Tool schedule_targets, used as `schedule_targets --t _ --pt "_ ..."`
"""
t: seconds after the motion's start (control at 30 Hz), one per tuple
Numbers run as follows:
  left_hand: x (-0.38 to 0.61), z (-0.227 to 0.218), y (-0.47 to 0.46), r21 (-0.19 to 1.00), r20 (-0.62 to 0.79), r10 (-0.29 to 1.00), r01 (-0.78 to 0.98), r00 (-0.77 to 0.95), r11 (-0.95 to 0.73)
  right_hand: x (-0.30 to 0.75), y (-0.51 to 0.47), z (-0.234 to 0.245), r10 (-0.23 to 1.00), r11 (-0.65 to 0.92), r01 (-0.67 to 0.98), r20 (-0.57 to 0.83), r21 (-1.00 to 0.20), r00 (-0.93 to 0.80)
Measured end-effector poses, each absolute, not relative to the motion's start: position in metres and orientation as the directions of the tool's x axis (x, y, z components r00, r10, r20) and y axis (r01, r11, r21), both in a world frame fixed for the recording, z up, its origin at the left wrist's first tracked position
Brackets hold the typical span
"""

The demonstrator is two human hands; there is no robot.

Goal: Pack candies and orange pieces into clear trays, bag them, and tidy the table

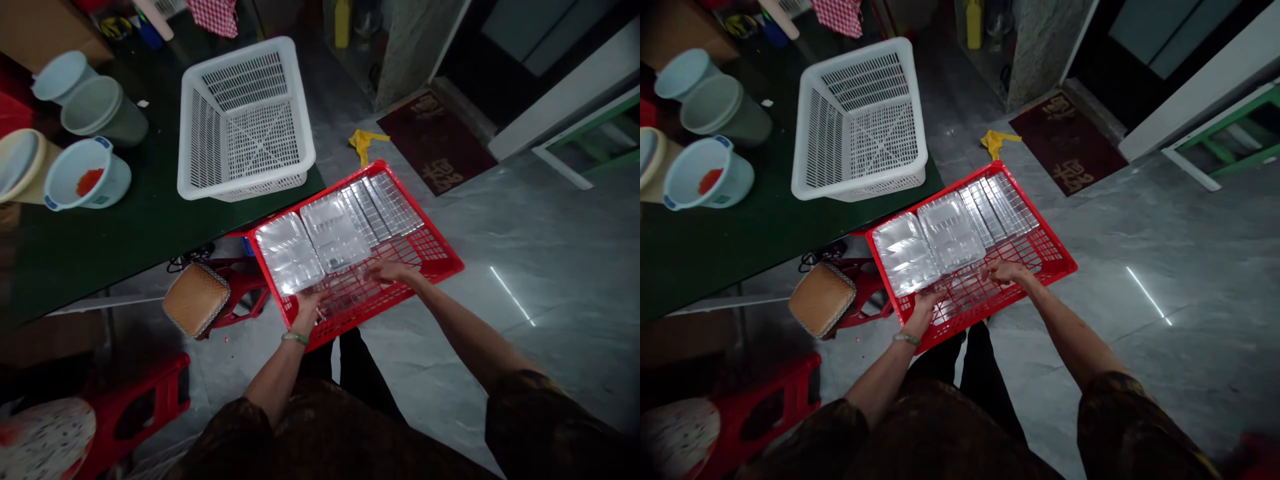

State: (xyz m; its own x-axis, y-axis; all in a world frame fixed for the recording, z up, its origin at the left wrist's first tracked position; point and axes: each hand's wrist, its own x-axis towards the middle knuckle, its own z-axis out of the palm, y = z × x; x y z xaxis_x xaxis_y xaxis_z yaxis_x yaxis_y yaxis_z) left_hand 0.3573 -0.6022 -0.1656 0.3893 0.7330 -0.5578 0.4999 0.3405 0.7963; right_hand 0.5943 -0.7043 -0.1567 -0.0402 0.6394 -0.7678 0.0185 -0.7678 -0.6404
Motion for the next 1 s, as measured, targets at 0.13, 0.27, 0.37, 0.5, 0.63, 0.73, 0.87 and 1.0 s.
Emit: schedule_targets --t 0.13,0.27,0.37,0.5,0.63,0.73,0.87,1.0 --pt "0.348 -0.145 -0.603 0.789 -0.588 0.737 0.433 0.332 0.435 0.599 -0.718 -0.139 0.664 -0.747 -0.026 -0.747 -0.664 0.029" --pt "0.334 -0.101 -0.603 0.841 -0.517 0.769 0.389 0.376 0.375 0.599 -0.734 -0.121 0.674 -0.712 -0.088 -0.714 -0.696 0.189" --pt "0.327 -0.056 -0.596 0.932 -0.267 0.835 0.350 0.482 0.096 0.584 -0.732 -0.107 0.567 -0.789 0.030 -0.708 -0.614 0.421" --pt "0.334 -0.002 -0.589 0.866 0.208 0.769 0.252 0.604 -0.433 0.545 -0.722 -0.073 0.465 -0.754 -0.024 -0.560 -0.657 0.686" --pt "0.361 0.015 -0.593 0.640 0.506 0.434 0.012 0.745 -0.768 0.503 -0.736 -0.023 0.619 -0.304 -0.423 -0.515 -0.854 0.593" --pt "0.385 0.003 -0.607 0.406 0.626 0.068 -0.250 0.777 -0.879 0.485 -0.747 0.001 0.724 0.008 -0.687 -0.470 -0.726 0.505" --pt "0.410 -0.015 -0.634 0.227 0.607 -0.194 -0.402 0.771 -0.887 0.493 -0.749 0.000 0.522 0.223 -0.672 -0.495 -0.707 0.694" --pt "0.428 -0.015 -0.652 0.323 0.415 -0.195 -0.344 0.889 -0.882 0.534 -0.765 -0.017 0.483 0.284 -0.644 -0.474 -0.710 0.736"
